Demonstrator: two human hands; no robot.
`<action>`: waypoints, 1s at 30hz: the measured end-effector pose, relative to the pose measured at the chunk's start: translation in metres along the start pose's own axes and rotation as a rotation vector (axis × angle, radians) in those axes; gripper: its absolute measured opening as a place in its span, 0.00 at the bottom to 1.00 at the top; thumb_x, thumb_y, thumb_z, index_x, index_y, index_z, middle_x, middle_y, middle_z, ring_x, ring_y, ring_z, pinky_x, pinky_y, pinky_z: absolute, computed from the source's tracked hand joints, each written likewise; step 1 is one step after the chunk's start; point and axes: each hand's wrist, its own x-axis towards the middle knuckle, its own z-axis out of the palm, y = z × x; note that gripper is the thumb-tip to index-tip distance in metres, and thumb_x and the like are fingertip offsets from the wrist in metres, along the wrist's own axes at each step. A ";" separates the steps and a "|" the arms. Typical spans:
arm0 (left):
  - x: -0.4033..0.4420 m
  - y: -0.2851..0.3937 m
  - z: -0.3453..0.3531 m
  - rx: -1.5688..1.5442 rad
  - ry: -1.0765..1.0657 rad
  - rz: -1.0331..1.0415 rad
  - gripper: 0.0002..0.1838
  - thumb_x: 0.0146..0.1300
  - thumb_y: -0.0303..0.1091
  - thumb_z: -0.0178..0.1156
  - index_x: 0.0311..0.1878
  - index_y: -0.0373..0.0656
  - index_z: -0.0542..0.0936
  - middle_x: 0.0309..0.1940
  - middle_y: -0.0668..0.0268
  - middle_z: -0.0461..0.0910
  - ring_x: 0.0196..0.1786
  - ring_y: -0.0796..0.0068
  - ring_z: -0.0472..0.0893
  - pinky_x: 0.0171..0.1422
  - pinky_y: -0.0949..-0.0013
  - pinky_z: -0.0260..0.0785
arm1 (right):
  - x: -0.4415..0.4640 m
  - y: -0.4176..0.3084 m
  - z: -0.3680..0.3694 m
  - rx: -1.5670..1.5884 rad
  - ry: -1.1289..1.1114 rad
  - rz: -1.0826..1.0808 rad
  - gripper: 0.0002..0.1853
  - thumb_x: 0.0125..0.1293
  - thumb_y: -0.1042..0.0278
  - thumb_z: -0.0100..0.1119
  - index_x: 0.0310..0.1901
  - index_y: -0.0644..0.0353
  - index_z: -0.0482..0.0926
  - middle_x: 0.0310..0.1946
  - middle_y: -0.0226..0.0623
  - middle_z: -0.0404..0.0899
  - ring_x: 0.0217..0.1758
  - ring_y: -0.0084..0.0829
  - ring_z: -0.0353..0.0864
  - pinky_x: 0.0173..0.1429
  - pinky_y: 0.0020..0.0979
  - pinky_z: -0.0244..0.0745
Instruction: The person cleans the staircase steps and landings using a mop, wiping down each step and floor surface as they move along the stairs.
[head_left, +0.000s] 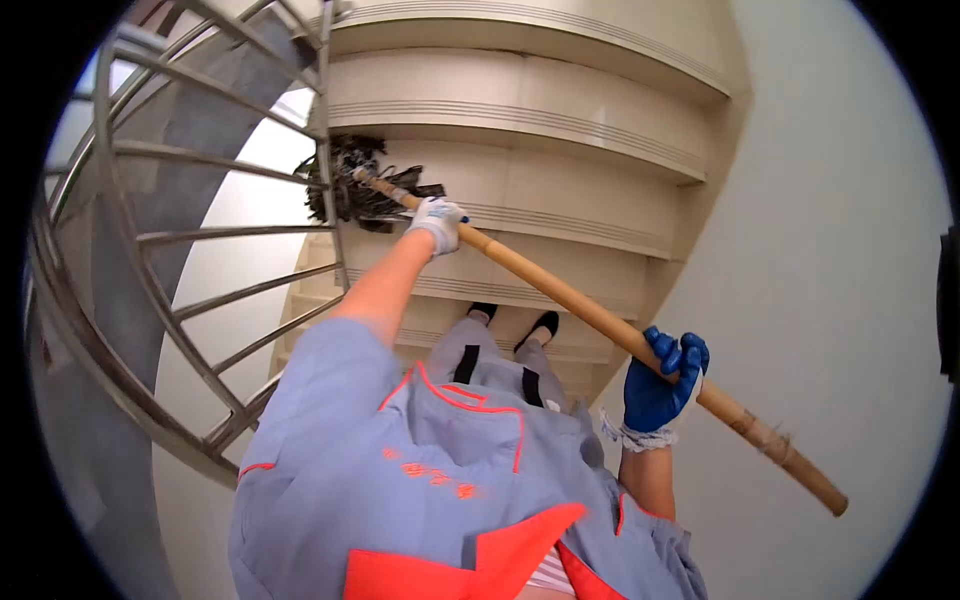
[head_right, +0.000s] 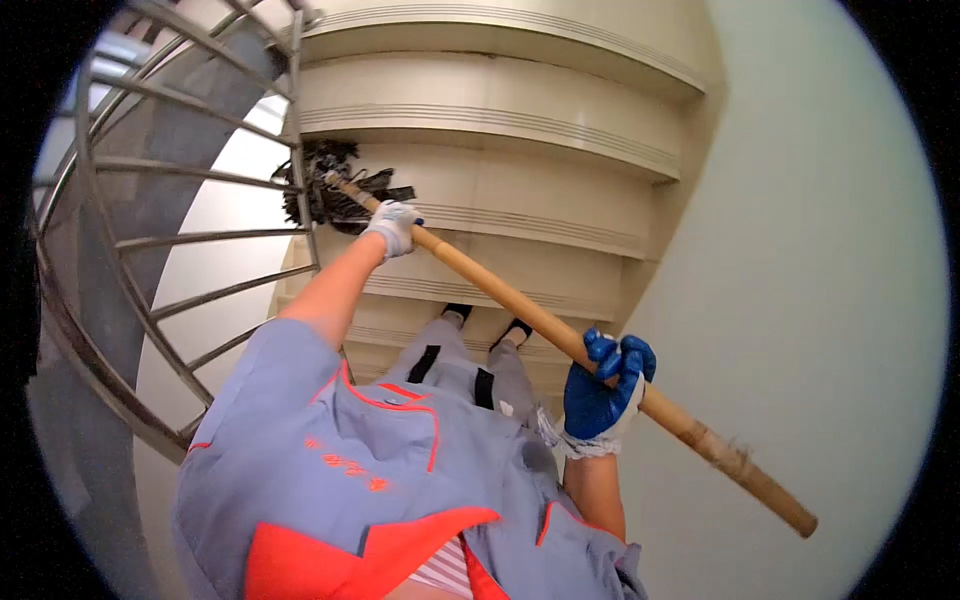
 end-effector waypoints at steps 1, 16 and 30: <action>-0.003 0.004 -0.007 -0.025 -0.006 -0.009 0.10 0.47 0.37 0.60 0.35 0.56 0.83 0.38 0.63 0.83 0.44 0.63 0.82 0.49 0.64 0.70 | 0.002 -0.006 0.010 -0.018 0.009 -0.003 0.09 0.68 0.66 0.47 0.44 0.59 0.73 0.20 0.25 0.64 0.33 0.26 0.69 0.57 0.37 0.64; 0.064 0.224 -0.055 -0.321 0.303 0.529 0.11 0.40 0.37 0.66 0.31 0.54 0.80 0.32 0.68 0.79 0.41 0.62 0.77 0.51 0.62 0.66 | -0.127 -0.174 -0.050 -0.462 0.239 -0.472 0.16 0.70 0.61 0.45 0.54 0.58 0.73 0.36 0.36 0.81 0.47 0.39 0.81 0.65 0.45 0.65; 0.097 0.312 -0.054 0.179 -0.148 1.003 0.15 0.46 0.33 0.62 0.40 0.57 0.82 0.33 0.70 0.82 0.43 0.67 0.81 0.51 0.62 0.67 | -0.224 -0.069 0.026 -0.480 0.650 -0.643 0.14 0.70 0.63 0.44 0.53 0.56 0.70 0.42 0.39 0.82 0.50 0.36 0.79 0.66 0.40 0.64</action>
